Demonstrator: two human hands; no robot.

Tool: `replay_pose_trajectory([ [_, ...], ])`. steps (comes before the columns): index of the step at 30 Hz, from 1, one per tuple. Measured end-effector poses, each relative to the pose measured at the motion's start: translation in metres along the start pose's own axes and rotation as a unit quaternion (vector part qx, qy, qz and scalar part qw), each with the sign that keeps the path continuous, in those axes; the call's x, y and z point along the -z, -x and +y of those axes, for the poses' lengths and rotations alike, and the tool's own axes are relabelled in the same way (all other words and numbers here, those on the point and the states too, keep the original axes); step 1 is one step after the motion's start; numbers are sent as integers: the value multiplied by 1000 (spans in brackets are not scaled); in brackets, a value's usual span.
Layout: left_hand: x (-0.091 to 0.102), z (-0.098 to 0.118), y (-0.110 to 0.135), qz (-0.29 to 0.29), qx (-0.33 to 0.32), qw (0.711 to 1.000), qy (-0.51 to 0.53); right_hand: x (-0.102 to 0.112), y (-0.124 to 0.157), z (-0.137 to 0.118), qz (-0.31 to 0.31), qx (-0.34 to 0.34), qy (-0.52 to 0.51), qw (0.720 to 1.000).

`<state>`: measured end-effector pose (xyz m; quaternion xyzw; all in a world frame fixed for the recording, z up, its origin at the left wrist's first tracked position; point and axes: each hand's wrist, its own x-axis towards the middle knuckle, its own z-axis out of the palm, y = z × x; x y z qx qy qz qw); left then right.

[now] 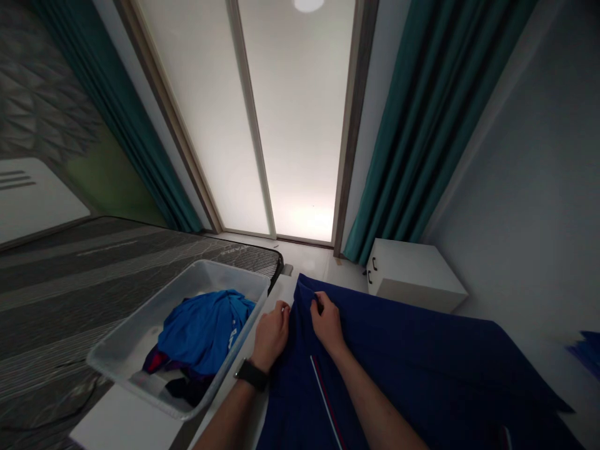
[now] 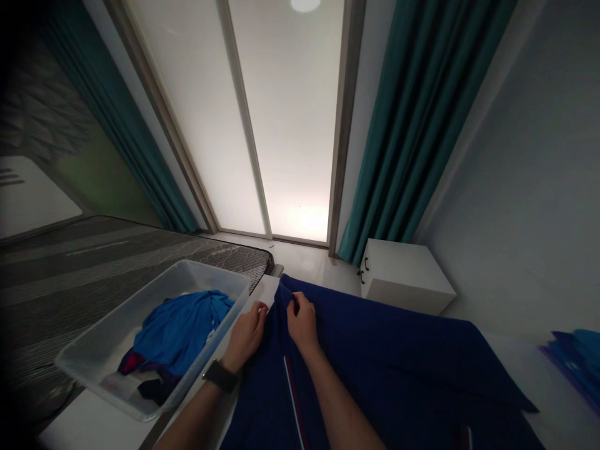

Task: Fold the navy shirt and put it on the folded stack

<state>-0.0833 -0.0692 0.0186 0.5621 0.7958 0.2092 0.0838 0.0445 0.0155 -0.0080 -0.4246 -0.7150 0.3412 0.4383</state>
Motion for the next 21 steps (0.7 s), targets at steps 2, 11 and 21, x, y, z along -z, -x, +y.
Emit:
replay_pose_trajectory([
  [2, 2, -1, 5, -2, -10, 1000, -9, 0, 0, 0, -1, 7, 10, 1000],
  [11, 5, -9, 29, 11, -22, 999, -37, -1, 6, -7, -58, 105, 108, 987],
  [21, 4, -16, 29, 14, -21, 1000, -9, 4, 9, -19, -151, 146, 205, 956],
])
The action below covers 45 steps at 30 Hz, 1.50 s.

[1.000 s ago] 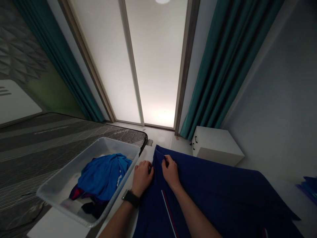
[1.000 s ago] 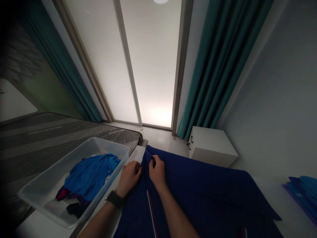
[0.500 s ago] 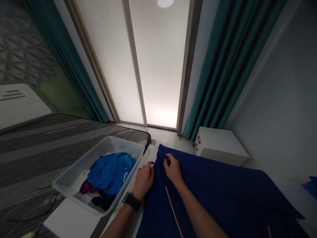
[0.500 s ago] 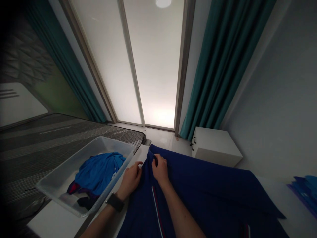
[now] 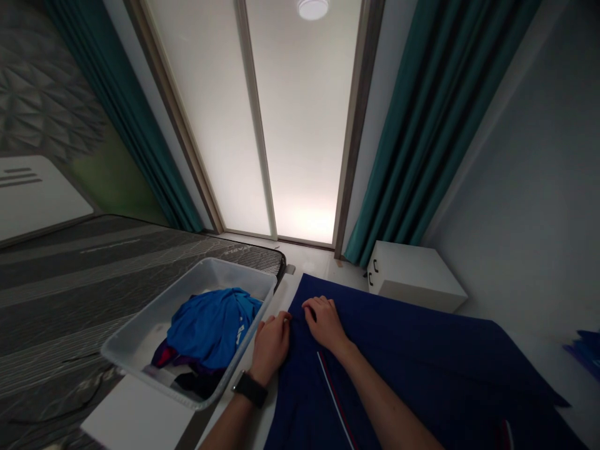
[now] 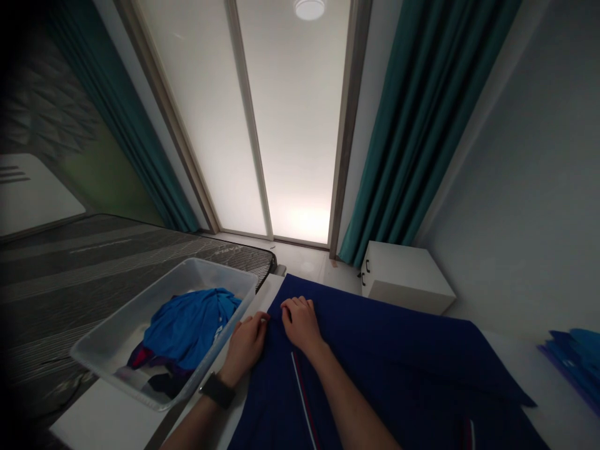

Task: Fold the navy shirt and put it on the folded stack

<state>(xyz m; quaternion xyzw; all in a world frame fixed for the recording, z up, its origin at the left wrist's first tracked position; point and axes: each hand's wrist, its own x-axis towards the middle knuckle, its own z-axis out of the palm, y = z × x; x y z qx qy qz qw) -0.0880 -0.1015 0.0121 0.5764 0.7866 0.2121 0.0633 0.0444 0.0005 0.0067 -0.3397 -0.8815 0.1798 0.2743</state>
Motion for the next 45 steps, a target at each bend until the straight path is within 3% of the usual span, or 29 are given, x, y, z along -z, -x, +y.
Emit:
replay_pose_trajectory([
  [7, 2, 0, 1, 4, 9, 999, 36, 5, -69, 37, -61, -44, 37, 997],
  [14, 2, -3, 2, 7, 19, 997, 76, -14, -116, 66, -154, -41, 33, 987],
  [25, 3, 0, 2, -1, 40, 996, 81, -18, -132, 75, -219, -17, 17, 975],
  [33, 5, 3, 4, -11, 50, 996, 74, -13, -143, 75, -237, -5, 97, 967],
  [40, 5, 3, 6, -4, 30, 999, 42, -15, -135, 57, -189, -1, 170, 967],
  [45, 5, 4, 6, -5, 31, 999, 35, -1, -118, 31, -124, 37, 199, 971],
])
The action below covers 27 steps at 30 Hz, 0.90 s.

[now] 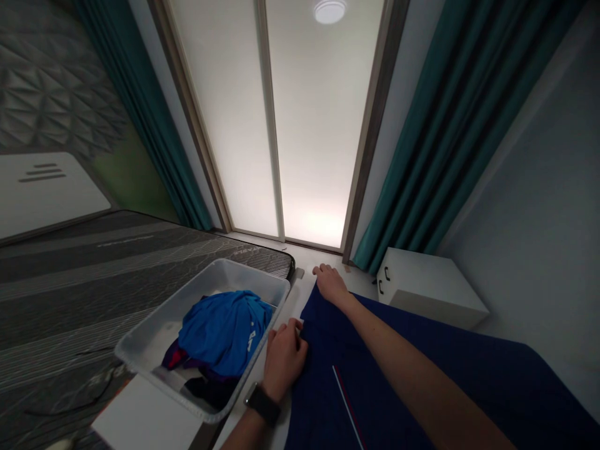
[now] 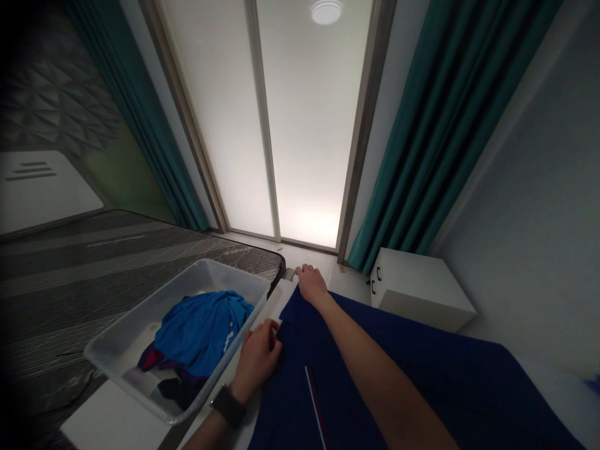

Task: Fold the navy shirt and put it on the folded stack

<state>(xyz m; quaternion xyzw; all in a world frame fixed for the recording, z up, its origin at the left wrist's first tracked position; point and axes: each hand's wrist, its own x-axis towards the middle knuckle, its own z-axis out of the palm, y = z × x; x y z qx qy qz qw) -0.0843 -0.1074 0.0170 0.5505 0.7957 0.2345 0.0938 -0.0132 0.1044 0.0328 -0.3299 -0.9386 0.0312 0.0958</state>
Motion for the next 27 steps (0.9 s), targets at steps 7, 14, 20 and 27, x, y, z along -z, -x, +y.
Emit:
replay_pose_trajectory([
  [7, 0, 0, -4, 0, 5, 1000, 2, 14, 59, -39, -18, 116, 7, 993],
  [14, 3, 3, -3, -1, 13, 1000, -2, 14, 73, -45, -34, 81, 27, 996],
  [20, 3, 3, -3, 2, 10, 1000, -3, 11, 76, -44, -18, 68, 11, 997],
  [27, 4, 4, -3, -4, 16, 1000, -9, 12, 79, -29, 12, -4, -37, 999],
])
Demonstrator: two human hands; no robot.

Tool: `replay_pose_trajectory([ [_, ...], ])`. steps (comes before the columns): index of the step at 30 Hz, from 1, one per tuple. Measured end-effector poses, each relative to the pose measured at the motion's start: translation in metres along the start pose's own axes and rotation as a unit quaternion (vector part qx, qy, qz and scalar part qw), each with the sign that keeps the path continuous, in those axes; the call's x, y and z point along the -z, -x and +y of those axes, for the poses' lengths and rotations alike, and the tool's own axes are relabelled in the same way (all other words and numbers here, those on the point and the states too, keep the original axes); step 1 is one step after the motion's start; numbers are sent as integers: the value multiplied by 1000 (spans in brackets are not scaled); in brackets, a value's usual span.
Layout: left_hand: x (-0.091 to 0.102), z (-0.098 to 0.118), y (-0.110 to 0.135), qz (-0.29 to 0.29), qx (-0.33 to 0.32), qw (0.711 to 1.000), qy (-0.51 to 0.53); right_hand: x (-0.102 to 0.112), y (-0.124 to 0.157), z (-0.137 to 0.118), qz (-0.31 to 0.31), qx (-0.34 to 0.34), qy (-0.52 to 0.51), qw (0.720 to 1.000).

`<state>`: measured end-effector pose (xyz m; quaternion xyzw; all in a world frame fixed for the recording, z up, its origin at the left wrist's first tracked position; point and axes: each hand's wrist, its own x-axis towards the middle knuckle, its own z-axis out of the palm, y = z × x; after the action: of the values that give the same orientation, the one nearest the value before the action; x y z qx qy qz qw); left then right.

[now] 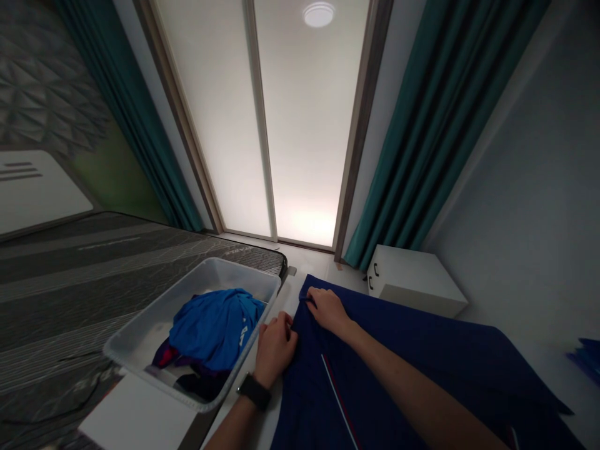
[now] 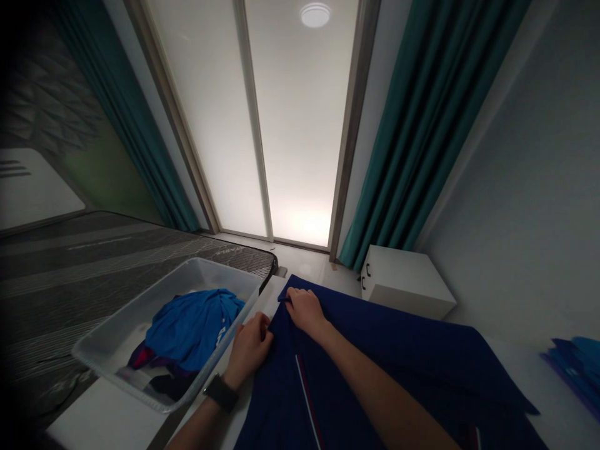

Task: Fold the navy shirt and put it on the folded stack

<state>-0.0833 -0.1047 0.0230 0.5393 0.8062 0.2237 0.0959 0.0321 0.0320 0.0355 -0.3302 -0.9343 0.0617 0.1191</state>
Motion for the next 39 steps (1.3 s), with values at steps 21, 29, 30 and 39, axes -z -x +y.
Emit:
replay_pose_trajectory([
  [21, -2, -3, -1, 1, -4, 1000, 5, 4, 52, -5, 21, 44, 93, 994],
  [29, -5, -6, -2, 5, -13, 1000, 2, 7, 55, 1, 15, 118, 176, 977],
  [30, -5, -6, -3, 4, -13, 1000, -1, 10, 55, 3, 18, 122, 181, 976],
  [39, -4, -5, -2, -5, -10, 1000, -8, 10, 63, 18, -29, 143, 120, 982],
])
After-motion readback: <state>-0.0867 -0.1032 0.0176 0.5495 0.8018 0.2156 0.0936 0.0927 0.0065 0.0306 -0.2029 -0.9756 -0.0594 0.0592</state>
